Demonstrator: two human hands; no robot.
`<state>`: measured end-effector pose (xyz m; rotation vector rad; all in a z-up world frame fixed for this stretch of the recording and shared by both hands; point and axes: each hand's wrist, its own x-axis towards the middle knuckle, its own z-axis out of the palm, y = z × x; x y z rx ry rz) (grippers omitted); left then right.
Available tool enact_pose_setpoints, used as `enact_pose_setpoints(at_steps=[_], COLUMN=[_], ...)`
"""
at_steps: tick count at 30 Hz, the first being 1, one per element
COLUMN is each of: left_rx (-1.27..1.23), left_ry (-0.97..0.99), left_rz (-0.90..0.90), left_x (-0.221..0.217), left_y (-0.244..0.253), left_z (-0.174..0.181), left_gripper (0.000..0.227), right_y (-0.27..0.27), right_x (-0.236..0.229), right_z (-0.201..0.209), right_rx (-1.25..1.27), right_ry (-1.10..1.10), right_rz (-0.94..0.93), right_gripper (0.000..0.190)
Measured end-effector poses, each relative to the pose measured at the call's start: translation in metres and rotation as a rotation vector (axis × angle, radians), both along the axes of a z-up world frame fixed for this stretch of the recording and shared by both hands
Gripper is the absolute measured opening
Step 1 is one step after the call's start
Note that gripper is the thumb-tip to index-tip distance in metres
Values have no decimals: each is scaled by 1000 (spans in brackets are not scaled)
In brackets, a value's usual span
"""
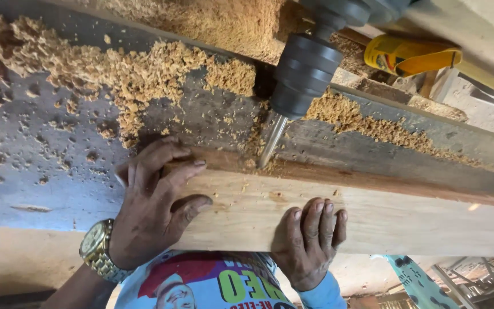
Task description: The recorder is using a drill press to bore several holes into a long piece of timber.
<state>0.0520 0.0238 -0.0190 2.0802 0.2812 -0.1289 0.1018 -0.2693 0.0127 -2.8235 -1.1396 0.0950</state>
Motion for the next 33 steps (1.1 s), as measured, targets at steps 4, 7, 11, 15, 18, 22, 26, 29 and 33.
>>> enact_pose_setpoints(at_steps=[4,7,11,15,18,22,26,29,33], left_rx=[-42,-17,2,-4,-16,-45,-82,-124,-94], left_ry=[-34,-17,2,-84,-115,-121,-134,-178,-169], left_rz=[3,-14,-32,-38,-48,-59,-70,-81,-81], left_x=[15,26,35,48,55,62,69,68,69], left_y=[7,11,15,22,25,28,32,30,32], left_z=[-2,0,2,-5,-5,-7,-8,-20,-18], left_gripper=[61,61,62,63,64,64,63,59,58], right_y=[8,13,15,22,26,31,38,36,43], right_x=[13,20,26,39,45,52,58,61,62], right_z=[0,1,-2,1,2,2,4,6,7], right_rx=[8,13,17,16,34,30,39,47,62], right_ry=[-9,-17,-32,-35,-26,-67,-92,-74,-121], right_rz=[-11,-6,3,3,6,7,29,48,58], right_gripper=[50,50,48,49,50,44,42,45,45])
